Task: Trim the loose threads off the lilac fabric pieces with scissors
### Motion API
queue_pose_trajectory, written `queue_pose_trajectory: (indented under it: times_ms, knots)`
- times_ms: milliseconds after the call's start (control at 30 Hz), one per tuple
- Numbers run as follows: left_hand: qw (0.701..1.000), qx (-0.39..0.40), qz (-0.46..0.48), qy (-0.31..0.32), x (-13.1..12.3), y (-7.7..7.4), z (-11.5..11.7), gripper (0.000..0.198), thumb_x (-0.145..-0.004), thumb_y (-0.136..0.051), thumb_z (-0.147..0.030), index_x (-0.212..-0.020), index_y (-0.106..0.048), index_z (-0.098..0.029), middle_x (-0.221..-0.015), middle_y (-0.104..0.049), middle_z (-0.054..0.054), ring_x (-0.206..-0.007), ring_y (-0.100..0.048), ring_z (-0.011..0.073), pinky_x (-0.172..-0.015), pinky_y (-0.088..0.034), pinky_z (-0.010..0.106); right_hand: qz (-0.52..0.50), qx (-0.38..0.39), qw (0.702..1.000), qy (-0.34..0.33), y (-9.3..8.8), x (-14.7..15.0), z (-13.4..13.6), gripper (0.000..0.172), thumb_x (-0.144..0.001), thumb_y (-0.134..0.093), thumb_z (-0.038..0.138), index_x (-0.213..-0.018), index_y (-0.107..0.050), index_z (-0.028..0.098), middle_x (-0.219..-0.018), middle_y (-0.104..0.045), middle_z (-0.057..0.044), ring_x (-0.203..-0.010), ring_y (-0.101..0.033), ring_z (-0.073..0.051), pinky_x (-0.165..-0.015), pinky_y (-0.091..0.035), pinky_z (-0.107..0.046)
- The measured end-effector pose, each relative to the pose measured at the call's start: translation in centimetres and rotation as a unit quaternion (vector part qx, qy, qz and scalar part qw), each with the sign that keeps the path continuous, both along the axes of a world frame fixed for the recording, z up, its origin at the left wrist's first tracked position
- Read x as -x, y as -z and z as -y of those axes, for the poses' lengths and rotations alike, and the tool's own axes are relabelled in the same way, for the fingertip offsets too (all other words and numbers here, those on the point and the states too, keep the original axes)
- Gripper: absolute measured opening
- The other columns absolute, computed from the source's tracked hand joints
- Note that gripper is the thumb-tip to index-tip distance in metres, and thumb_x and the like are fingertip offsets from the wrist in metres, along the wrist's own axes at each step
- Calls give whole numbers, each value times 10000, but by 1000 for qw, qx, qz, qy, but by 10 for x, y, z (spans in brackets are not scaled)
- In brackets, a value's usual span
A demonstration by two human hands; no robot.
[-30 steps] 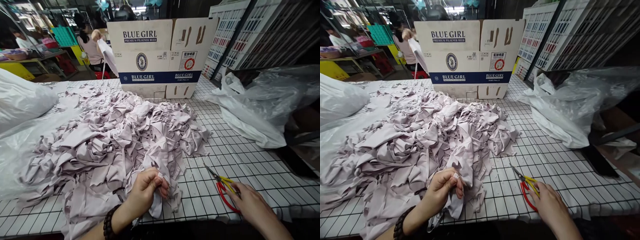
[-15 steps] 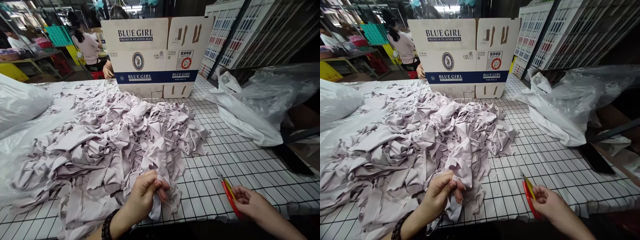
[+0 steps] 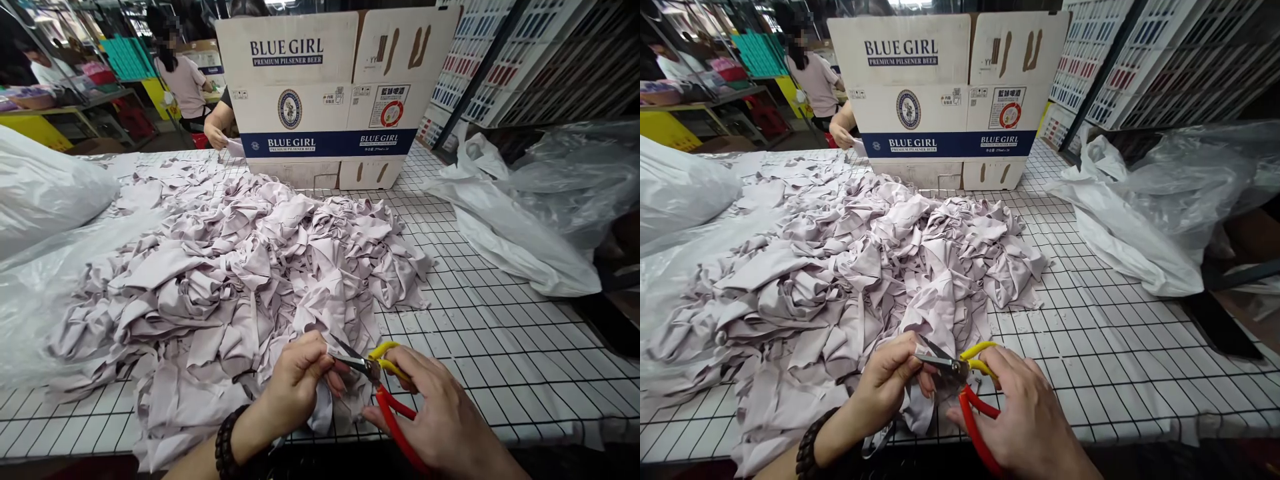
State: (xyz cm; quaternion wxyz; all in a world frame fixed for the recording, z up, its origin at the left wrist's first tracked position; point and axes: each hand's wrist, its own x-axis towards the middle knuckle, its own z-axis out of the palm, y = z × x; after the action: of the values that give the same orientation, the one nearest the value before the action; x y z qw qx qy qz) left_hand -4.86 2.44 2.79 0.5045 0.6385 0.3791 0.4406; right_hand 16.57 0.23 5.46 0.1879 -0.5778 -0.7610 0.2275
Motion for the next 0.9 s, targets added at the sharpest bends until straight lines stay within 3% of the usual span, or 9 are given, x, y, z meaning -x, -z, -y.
queue_pose_trajectory:
  times_ms: [200,400,733,900]
  knots:
    - [1000,-14,13,4,2,-1,-1,419,-990,-438,-405,-793,-701,-145,-595,-640,33,-549,-594,123,-599,-448,236,53,-47,997,-36,-1,5,-4,288,-713,-716,358,-923,-540,270,-869,-670,10,-737,-642,-208,-672,-493,-366]
    - [1000,-3,7,12,6,-1,-1,402,-990,-441,-379,-799,-700,-138,-633,-626,35,-540,-598,113,-596,-463,227,58,-70,995,-38,-2,9,-5,313,-717,-742,433,-875,-537,256,-831,-649,14,-683,-616,-191,-649,-454,-355]
    - [1000,-12,-9,23,9,-8,-2,434,-993,-426,-380,-752,-687,-130,-607,-600,35,-533,-579,109,-567,-462,211,66,-53,995,-43,-10,10,-7,248,-760,-704,442,-829,-568,247,-804,-648,12,-681,-596,-172,-654,-409,-324]
    - [999,-2,-7,31,10,-8,-2,434,-991,-425,-384,-756,-688,-131,-631,-586,33,-524,-570,101,-536,-470,197,78,-23,995,-63,-11,11,-10,256,-785,-671,471,-757,-549,248,-676,-593,28,-581,-545,-156,-592,-398,-300]
